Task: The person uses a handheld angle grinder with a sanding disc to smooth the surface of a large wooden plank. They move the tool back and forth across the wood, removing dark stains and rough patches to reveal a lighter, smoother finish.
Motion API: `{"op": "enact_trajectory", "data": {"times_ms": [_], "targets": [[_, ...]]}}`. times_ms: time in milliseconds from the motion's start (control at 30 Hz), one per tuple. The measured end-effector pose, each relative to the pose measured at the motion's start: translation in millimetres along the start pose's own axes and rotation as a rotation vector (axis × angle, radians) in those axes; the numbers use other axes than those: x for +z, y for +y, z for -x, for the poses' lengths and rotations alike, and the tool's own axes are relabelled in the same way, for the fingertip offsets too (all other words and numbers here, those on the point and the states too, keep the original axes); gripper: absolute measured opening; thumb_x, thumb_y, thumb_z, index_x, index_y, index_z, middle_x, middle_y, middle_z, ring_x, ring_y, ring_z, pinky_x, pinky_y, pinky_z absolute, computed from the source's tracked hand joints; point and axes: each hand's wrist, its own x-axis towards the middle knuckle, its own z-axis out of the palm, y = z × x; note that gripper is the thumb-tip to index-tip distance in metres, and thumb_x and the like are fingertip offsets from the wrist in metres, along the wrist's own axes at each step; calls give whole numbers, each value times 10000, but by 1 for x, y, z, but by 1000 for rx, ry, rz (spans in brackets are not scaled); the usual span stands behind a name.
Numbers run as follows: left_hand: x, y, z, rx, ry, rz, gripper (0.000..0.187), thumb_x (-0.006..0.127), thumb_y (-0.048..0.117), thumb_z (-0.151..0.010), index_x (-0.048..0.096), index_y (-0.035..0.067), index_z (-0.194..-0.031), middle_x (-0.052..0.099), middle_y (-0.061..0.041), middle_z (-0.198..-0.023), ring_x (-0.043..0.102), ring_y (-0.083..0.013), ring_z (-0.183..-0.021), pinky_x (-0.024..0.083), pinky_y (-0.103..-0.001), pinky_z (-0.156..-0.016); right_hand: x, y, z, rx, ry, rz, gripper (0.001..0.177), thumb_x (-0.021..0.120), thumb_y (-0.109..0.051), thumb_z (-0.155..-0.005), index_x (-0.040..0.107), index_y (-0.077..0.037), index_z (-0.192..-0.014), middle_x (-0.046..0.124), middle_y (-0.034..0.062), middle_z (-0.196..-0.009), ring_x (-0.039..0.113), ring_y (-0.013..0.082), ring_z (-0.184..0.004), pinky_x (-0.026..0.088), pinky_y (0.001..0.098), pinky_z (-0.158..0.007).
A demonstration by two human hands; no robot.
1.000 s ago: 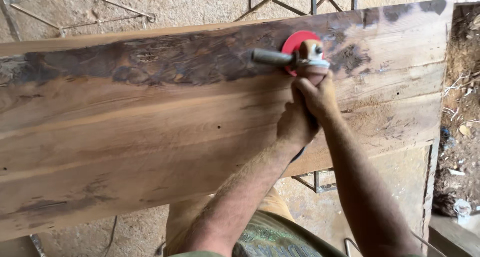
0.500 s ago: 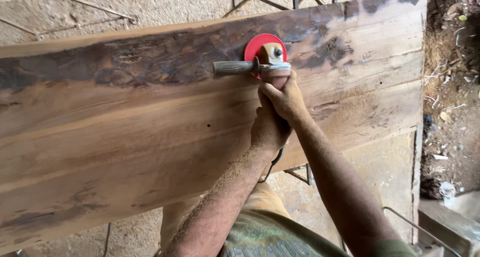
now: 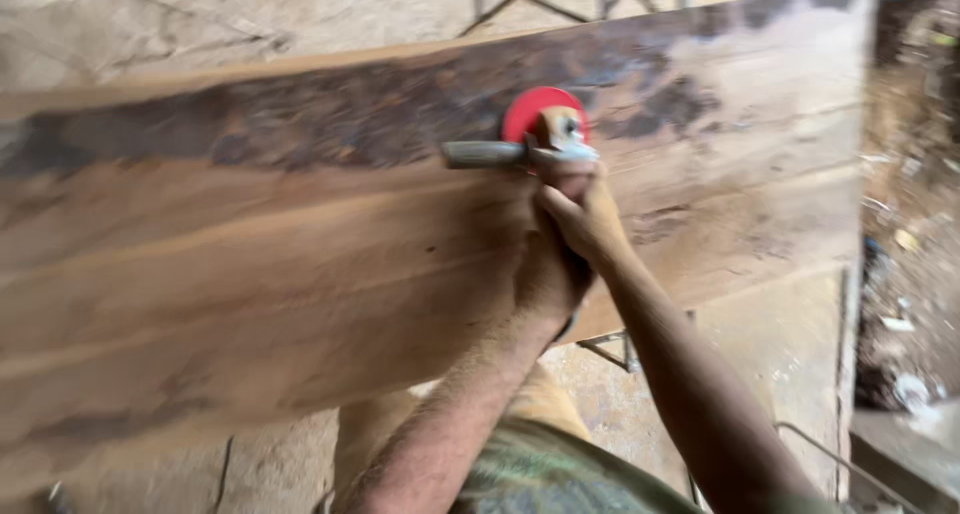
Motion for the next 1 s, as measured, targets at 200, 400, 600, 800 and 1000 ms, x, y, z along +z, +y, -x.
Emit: {"op": "enact_trajectory", "data": {"times_ms": [200, 400, 600, 800, 1000], "targets": [[-19, -32, 32, 30, -24, -5, 748, 603, 407, -929, 228, 47, -1467, 712, -204, -979, 723, -351, -799, 578, -502, -632, 29, -6, 29, 90, 61, -3, 647, 774, -338, -860, 458, 10, -1305, 686, 176, -1120, 679, 243, -1024, 537, 383, -885], [-51, -106, 66, -16, 52, 127, 773, 603, 403, -927, 213, 46, -1491, 706, -206, -999, 717, -347, -811, 581, -501, -653, 108, -53, 75, 90, -127, 7, 453, 752, -307, -839, 597, -1, -1136, 740, 171, -925, 729, 312, -856, 585, 422, -757], [-89, -156, 76, 3, 228, 184, 799, 603, 400, -926, 198, 45, -1516, 700, -207, -1019, 711, -344, -824, 584, -500, -674, 195, -123, 107, -121, -426, 95, 602, 810, -358, -783, 573, -22, -1223, 741, 201, -996, 723, 385, -930, 571, 460, -815], [-46, -136, 62, 88, 151, 180, 825, 603, 396, -924, 183, 44, -1541, 694, -208, -1039, 704, -340, -836, 586, -500, -695, 156, -106, 87, 24, -333, 98, 708, 810, -372, -757, 510, -4, -1282, 760, 182, -977, 737, 347, -935, 580, 423, -854], [15, -84, 39, 138, -17, 84, 851, 602, 393, -922, 169, 43, -1566, 688, -210, -1060, 698, -336, -848, 589, -499, -716, 26, -24, 42, 180, -36, 110, 552, 779, -281, -788, 582, -38, -1243, 721, 109, -958, 700, 217, -882, 569, 377, -792]]}}
